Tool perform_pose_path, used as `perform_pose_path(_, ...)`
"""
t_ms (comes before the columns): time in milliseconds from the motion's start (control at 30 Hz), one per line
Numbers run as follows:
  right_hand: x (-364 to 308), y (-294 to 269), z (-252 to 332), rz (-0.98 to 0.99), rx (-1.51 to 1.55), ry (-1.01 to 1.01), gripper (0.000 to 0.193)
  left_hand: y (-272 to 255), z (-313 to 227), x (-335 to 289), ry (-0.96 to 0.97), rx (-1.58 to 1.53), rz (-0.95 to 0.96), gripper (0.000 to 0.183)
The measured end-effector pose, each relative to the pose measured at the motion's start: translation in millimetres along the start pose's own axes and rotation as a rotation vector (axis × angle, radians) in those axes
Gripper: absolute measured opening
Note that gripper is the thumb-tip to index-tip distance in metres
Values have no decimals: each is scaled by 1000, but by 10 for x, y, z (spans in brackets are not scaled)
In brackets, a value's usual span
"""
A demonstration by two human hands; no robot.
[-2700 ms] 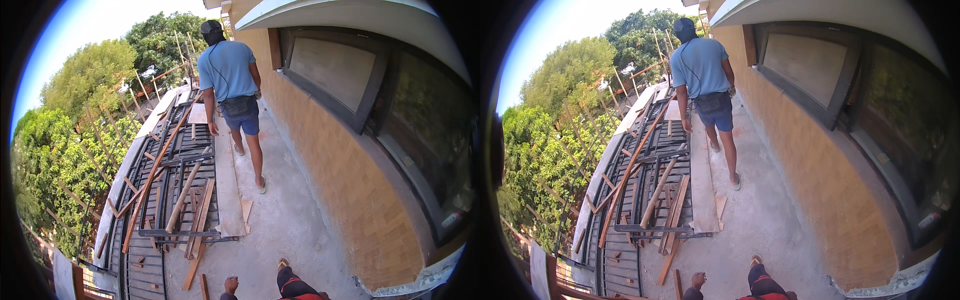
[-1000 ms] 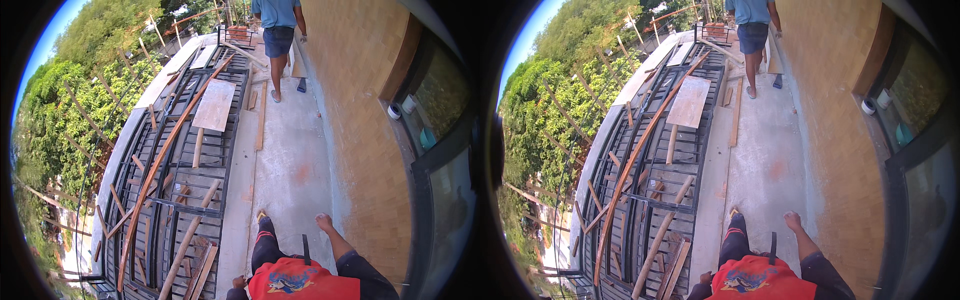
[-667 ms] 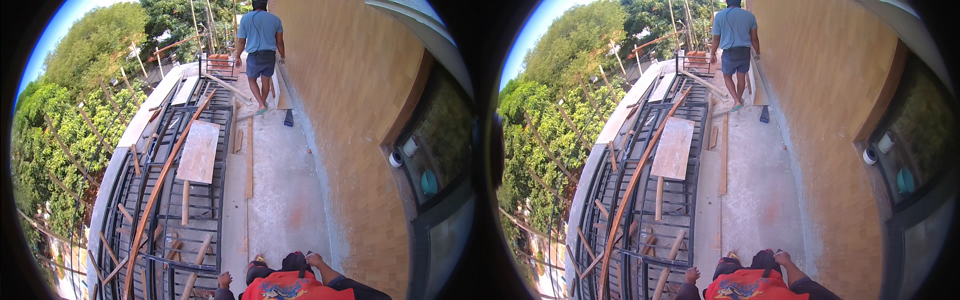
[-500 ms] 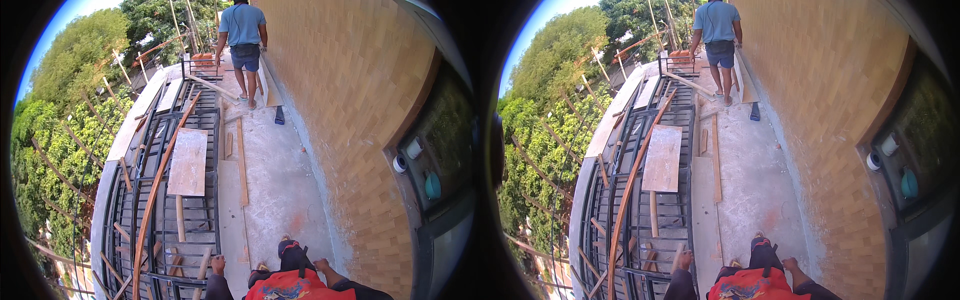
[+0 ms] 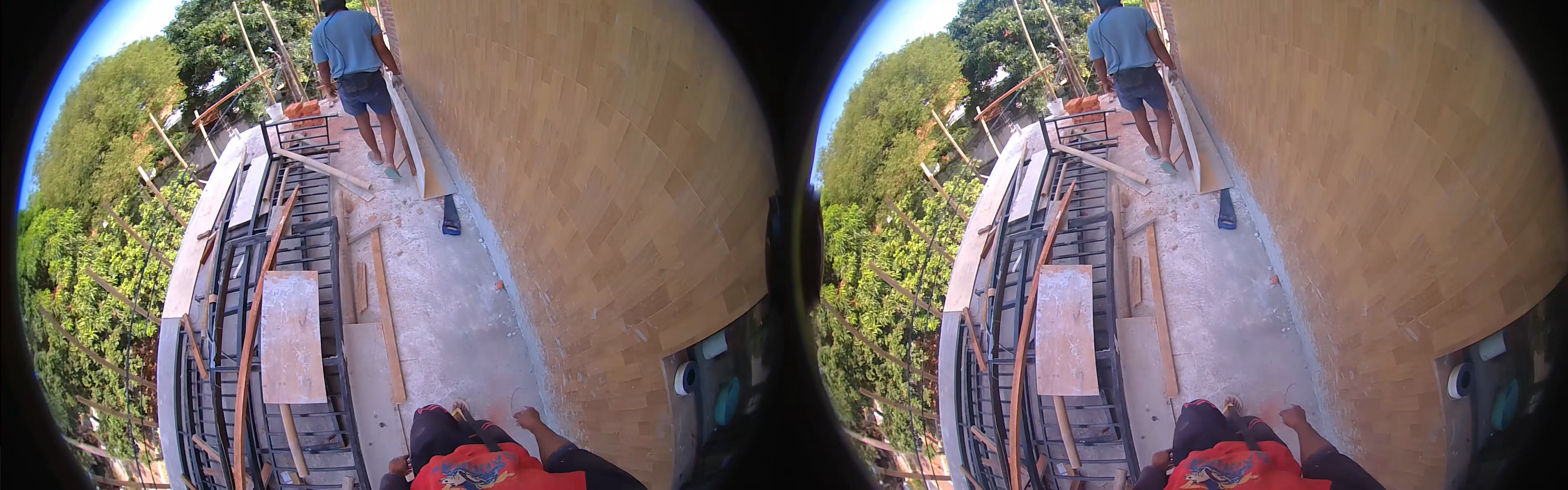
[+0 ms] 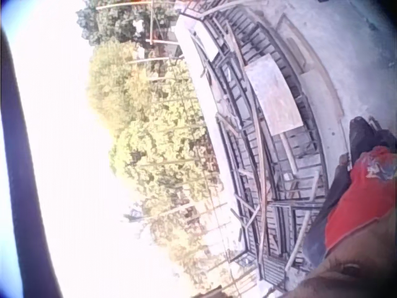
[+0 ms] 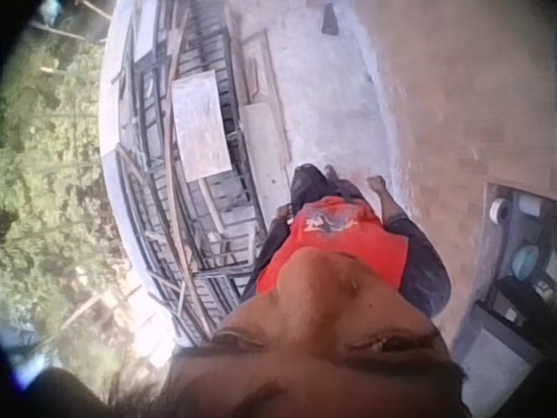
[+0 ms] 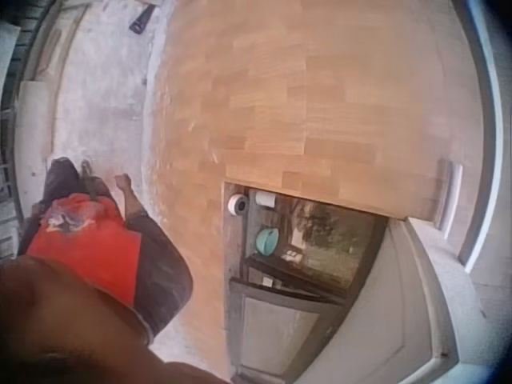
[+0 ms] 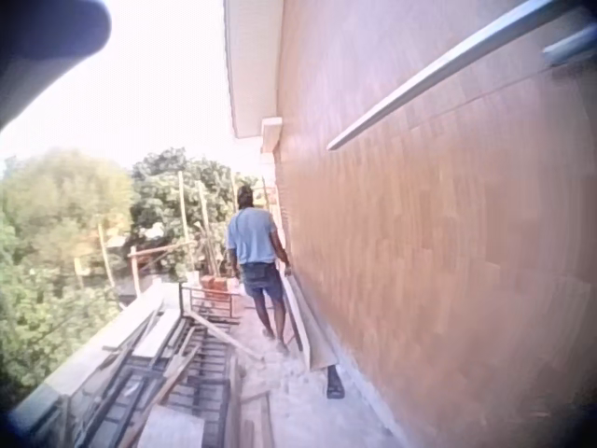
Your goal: The person positions a long wooden plank against a tiled wall and uses a hammer to drive nails into it. A coworker assists by holding the plank and hammering additional nails. The person then walks inside to retrieve a wire from a bucket.
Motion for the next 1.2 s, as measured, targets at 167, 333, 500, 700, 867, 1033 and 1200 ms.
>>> perform_pose_path(167,987,-913,1699,-200,359,-152,33,-381,274,406,-997,-1347,-158,43)
perform_pose_path(333,1531,-1067,2527,-130,452,-139,28,-1405,352,1527,-764,-1398,-268,43)
perform_pose_path(500,1723,-760,1960,139,420,446,25,-2297,295,2726,-760,-1333,-217,41)
perform_pose_path(700,2195,-1134,2529,131,-501,-259,24,-3495,75,4165,-665,-1138,-302,31)
perform_pose_path(867,3031,-1150,2850,105,-265,-6,27,-3954,10,5037,-629,-1366,-319,25)
perform_pose_path(1033,4192,-1780,4144,-96,-85,-195,30,-3976,-46,5458,-759,-1476,-100,30)
perform_pose_path(1200,4853,-3737,6306,-513,273,-309,33,-4403,-162,5782,-797,-1360,-198,40)
Point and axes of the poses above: each hand's wrist, its own x-axis towards the middle knuckle, its own y-axis out of the palm, z = x × y, the point moved 10 cm from there along x, towards the middle knuckle, and after that the axes turned 8 degrees about -z, right-handed, at the moved point
